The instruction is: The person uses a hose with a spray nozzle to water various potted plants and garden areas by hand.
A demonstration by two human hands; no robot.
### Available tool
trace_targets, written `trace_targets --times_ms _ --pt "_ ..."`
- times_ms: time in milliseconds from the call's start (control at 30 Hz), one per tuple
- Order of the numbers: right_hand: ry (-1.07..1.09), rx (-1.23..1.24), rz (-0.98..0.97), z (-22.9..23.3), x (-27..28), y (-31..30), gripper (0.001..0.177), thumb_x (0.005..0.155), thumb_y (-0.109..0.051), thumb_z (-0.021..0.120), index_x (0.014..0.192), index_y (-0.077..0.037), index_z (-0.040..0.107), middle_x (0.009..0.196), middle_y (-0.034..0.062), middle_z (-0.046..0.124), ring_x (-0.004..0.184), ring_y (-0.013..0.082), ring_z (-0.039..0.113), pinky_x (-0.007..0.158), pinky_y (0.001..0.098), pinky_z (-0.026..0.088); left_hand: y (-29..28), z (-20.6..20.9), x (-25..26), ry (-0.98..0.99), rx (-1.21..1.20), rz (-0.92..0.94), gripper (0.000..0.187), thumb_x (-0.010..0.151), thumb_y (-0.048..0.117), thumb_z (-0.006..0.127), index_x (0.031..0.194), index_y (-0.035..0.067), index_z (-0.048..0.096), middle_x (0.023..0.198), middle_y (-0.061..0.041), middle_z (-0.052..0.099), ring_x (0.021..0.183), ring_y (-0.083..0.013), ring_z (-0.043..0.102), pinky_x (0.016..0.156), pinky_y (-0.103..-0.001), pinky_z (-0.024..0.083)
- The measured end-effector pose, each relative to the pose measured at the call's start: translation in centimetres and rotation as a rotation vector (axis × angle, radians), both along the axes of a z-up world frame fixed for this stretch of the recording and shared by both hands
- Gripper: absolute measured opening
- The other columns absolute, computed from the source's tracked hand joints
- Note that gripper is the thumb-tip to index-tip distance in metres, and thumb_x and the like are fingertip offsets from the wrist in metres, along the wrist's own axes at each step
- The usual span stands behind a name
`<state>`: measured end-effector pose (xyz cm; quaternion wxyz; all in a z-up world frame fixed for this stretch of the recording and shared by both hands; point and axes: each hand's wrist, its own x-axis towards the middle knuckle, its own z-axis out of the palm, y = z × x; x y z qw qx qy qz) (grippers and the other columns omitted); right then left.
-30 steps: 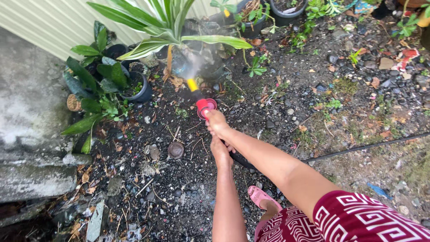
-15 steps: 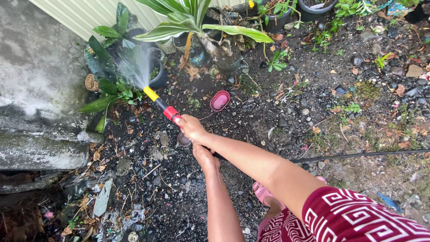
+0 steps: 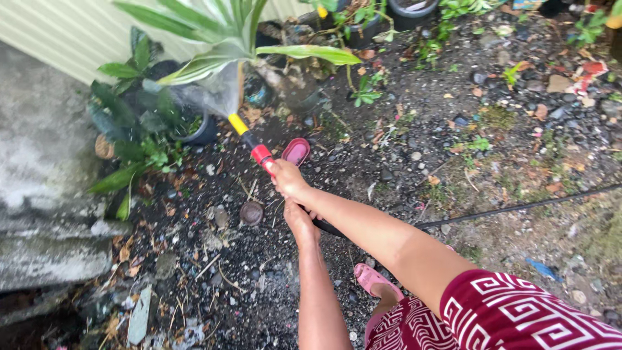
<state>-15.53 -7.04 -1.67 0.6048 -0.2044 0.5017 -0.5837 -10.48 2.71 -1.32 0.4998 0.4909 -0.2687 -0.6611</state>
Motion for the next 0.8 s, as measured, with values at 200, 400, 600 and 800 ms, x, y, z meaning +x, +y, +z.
trace_targets --times_ms 200,400,600,800 --pt "-0.099 0.078 -0.076 -0.3 -7.1 2.4 0.028 0.103 -0.033 0.051 0.09 -0.008 0.052 0.065 0.0009 0.048 0.044 0.0122 0.042 0.037 0.0317 0.032 1.4 0.9 -5.3 -0.117 0.017 -0.188 0.047 0.109 0.047 0.036 0.09 0.008 0.053 0.058 0.003 0.04 0.041 -0.0081 0.036 0.035 -0.028 0.031" --pt "-0.191 0.11 -0.168 -1.1 -12.6 4.7 0.024 0.102 -0.032 0.05 0.093 -0.01 0.053 0.066 0.0016 0.049 0.044 0.0114 0.041 0.037 0.0311 0.031 2.4 0.1 -9.4 -0.192 0.087 -0.305 0.046 0.108 0.049 0.036 0.087 0.01 0.051 0.055 0.003 0.04 0.039 -0.0081 0.036 0.035 -0.028 0.03" --pt "-0.197 0.125 -0.256 -1.6 -17.7 6.6 0.023 0.103 -0.032 0.048 0.096 -0.009 0.051 0.068 0.002 0.052 0.044 0.0109 0.042 0.036 0.0305 0.032 3.4 -0.5 -13.8 -0.221 0.099 -0.385 0.044 0.108 0.047 0.037 0.085 0.011 0.049 0.055 0.003 0.041 0.039 -0.0089 0.035 0.035 -0.029 0.03" --pt "-0.194 0.094 -0.352 -2.0 -22.9 9.1 0.022 0.102 -0.03 0.046 0.096 -0.01 0.05 0.066 0.0025 0.052 0.043 0.0113 0.042 0.036 0.0305 0.032 5.0 -0.9 -18.6 -0.203 0.099 -0.468 0.043 0.108 0.046 0.04 0.085 0.011 0.05 0.055 0.003 0.041 0.038 -0.0094 0.034 0.034 -0.029 0.029"
